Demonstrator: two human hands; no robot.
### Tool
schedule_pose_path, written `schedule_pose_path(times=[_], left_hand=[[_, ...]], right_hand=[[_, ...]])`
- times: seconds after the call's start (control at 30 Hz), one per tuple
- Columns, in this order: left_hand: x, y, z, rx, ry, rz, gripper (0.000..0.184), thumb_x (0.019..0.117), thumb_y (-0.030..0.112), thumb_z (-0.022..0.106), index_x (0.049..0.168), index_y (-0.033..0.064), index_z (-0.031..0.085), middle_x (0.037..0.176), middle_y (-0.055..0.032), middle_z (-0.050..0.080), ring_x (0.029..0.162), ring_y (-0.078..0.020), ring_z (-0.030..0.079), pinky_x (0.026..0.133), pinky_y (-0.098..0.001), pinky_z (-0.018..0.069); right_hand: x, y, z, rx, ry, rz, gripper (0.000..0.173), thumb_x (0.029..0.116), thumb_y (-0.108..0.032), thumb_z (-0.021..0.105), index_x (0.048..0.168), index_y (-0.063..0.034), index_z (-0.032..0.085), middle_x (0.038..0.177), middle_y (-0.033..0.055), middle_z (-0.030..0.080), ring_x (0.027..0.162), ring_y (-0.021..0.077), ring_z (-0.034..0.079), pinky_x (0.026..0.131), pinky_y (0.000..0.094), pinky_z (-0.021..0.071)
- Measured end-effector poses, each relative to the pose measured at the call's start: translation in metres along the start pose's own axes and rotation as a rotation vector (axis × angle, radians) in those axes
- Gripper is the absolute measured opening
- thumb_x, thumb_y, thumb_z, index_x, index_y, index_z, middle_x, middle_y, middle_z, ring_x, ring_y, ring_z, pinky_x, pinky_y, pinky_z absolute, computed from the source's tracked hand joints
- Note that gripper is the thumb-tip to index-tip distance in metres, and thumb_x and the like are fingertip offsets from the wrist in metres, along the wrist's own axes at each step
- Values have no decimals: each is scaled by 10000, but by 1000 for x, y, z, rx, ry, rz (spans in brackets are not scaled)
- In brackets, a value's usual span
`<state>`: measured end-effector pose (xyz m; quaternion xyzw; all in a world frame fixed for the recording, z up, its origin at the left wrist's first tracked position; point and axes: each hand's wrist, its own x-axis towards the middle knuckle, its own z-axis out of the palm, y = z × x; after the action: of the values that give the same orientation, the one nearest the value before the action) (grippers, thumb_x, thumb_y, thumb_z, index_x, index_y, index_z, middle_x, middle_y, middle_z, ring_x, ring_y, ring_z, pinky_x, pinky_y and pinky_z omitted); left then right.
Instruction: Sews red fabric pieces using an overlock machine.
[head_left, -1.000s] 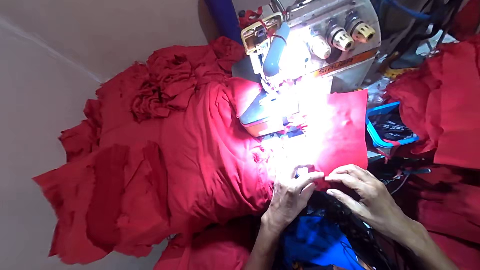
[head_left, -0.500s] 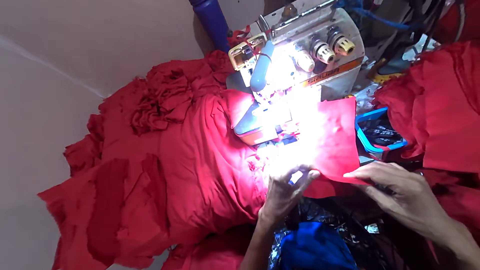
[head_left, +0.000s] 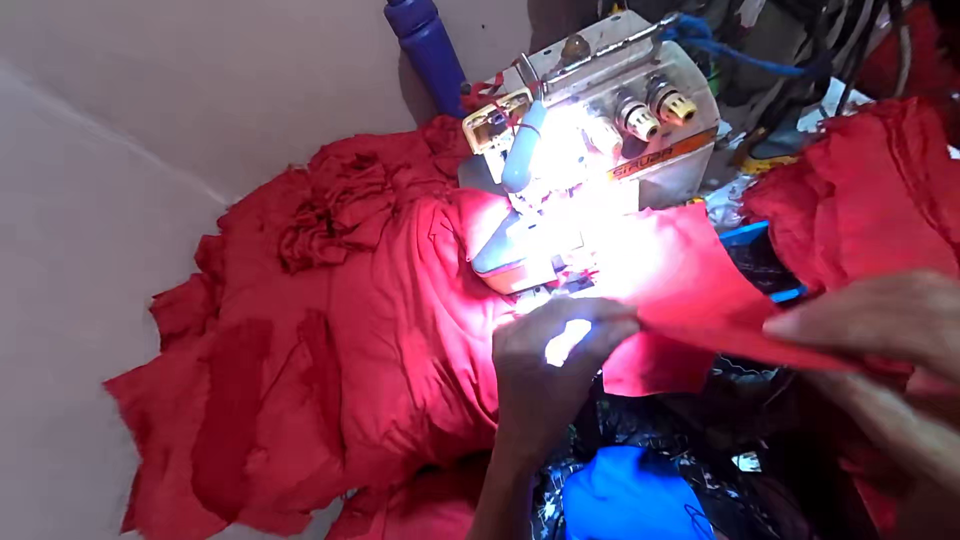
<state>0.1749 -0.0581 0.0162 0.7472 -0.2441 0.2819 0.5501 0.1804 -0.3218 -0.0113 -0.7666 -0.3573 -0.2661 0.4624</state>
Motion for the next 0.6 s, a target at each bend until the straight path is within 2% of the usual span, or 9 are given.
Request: schedule_pose_path(times=[0.07,0.13,0.27,0.4,0.5,0.6], left_hand=[[-37,-3,-6,-59,-68,-53,128,997,215,654,992,117,736,961,83,755,923,41,686,823,-157,571],[-72,-3,-7,-130,-114,-103,132,1010,210,636,1021,107,718,967,46,750,944,6,696,848,-184,578],[-129,-4,-7,-218,-141,-214,133,1015,212,632,1027,100,704,960,-2,745,943,-54,714,855,-222,589],[-159,2,-7,-266,-160,-327,143,1017,205,625,1014,75,684,959,-20,745,965,-65,719,889,-237,586],[-155,7,1,-209,-92,-409,139,995,211,649,975,92,720,941,28,765,942,-11,713,873,-191,573],[-133,-16,7,-190,-68,-362,93,978,135,670,1000,64,726,956,11,733,916,-7,683,839,-182,570]], right_hand=[[-19,-12,3,49,-114,8,231,1061,-279,564,1118,-118,719,1054,11,741,1045,50,651,978,236,469],[-35,-23,7,70,-193,23,240,1079,-266,516,1097,-121,707,1006,37,738,995,93,662,954,251,480],[-68,-38,11,223,-368,139,212,1060,-173,557,1050,-46,727,973,119,739,968,170,672,937,263,484],[-84,-46,15,305,-432,263,185,1030,-146,609,1005,-21,743,938,139,748,941,174,685,899,257,492],[-85,-38,19,294,-392,306,194,1022,-155,614,1008,-12,743,936,129,749,933,131,687,891,230,496],[-75,-12,30,233,-245,319,214,1028,-216,613,1049,-39,731,937,63,720,903,6,648,837,136,509]])
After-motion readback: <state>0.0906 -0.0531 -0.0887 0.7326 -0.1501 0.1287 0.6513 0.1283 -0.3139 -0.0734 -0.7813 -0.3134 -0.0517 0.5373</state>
